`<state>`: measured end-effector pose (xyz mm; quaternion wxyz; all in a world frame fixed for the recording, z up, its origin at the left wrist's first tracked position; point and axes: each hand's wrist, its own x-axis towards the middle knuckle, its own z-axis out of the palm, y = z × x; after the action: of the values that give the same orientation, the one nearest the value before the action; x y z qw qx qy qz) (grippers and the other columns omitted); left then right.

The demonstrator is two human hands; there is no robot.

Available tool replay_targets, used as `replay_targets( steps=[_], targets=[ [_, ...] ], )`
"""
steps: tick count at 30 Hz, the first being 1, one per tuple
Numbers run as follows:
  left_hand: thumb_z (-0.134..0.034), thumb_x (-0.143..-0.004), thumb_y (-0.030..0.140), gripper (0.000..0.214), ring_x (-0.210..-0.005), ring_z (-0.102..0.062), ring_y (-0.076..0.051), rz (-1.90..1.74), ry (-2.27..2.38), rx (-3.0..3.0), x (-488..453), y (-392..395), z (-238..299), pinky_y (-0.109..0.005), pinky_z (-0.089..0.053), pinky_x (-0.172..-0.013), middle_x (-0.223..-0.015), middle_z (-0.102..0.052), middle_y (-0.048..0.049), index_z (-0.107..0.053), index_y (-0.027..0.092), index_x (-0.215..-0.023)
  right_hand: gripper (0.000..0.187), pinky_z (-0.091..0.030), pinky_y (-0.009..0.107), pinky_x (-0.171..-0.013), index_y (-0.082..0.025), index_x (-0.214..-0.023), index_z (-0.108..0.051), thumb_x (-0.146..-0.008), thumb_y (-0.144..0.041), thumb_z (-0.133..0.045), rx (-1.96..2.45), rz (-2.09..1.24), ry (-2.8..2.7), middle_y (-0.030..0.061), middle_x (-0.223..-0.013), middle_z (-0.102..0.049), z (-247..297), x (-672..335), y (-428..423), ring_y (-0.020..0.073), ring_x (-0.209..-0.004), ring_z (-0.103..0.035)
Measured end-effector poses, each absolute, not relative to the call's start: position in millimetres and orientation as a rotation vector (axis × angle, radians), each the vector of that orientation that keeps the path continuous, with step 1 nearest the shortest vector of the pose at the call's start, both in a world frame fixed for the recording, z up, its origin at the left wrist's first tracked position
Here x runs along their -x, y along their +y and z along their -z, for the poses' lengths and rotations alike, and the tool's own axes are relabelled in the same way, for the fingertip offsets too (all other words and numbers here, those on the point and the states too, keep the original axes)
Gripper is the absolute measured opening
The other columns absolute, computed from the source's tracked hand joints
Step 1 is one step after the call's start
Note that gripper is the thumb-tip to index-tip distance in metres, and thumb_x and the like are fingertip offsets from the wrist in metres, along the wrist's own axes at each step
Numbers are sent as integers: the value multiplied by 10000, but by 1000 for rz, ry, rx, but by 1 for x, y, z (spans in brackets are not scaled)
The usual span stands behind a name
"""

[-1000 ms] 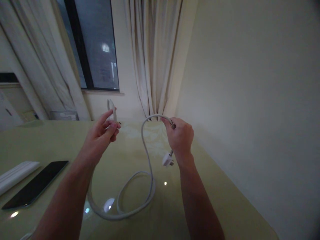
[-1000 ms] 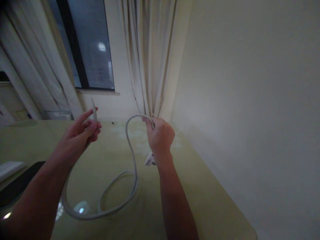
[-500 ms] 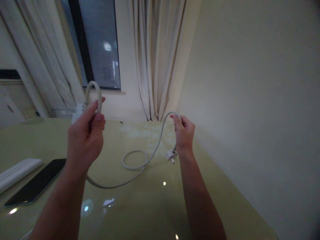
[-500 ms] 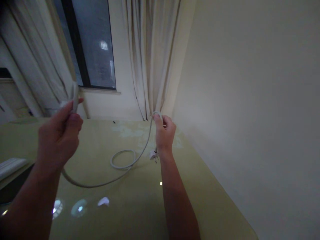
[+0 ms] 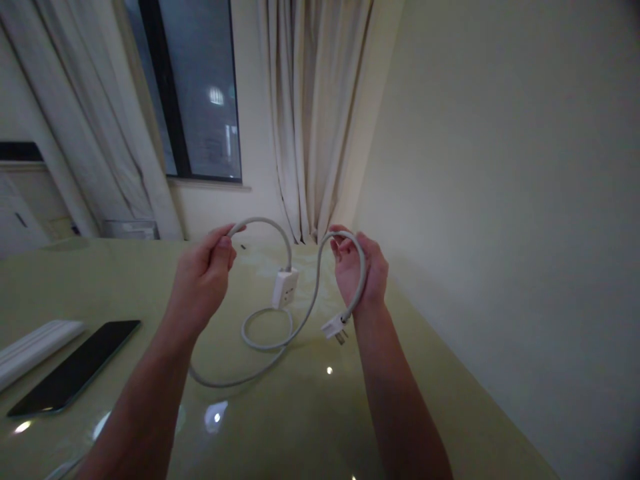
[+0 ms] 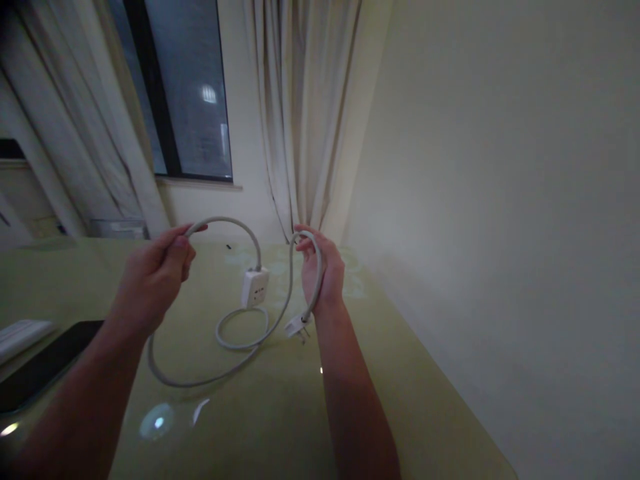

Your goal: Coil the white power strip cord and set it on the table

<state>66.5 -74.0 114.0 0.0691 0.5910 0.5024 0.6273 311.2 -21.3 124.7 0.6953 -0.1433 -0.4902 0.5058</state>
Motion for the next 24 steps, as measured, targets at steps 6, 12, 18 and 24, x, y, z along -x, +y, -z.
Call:
replay_targets(
  steps=[6, 12, 18, 24],
  targets=[
    [-553, -993, 406, 314, -565, -485, -124, -1814, 1578, -1833, -81, -70, -111, -250, -359, -513, -678, -573, 16, -765, 181, -1050, 332, -456, 432, -1066, -270, -898, -842, -949, -502, -611, 375, -987, -1202, 50, -1053, -772, -122, -310, -23, 247, -1110, -669],
    [-590, -968, 408, 285, -569, -516, -122, -1775, 1523, -1803, -86, -69, -109, -245, -387, -528, -660, -591, 18, -753, 174, -972, 304, -489, 375, -893, -268, -900, -861, -967, -505, -682, 545, -728, -1326, 64, -1067, -737, -117, -311, -21, 210, -994, -650],
    [-602, -955, 434, 312, -588, -564, -134, -1819, 1574, -1745, -78, -65, -104, -246, -410, -538, -673, -626, 9, -755, 170, -1023, 281, -441, 324, -714, -246, -864, -859, -917, -499, -749, 665, -617, -1194, 61, -943, -715, -117, -313, -18, 178, -849, -596],
    [-613, -942, 451, 337, -603, -607, -146, -1792, 1698, -1721, -77, -62, -102, -258, -435, -553, -768, -732, -35, -788, 169, -1003, 405, -397, 303, -629, -197, -850, -840, -920, -573, -706, 675, -569, -1056, 54, -821, -672, -117, -311, -18, 144, -713, -514]
  ],
)
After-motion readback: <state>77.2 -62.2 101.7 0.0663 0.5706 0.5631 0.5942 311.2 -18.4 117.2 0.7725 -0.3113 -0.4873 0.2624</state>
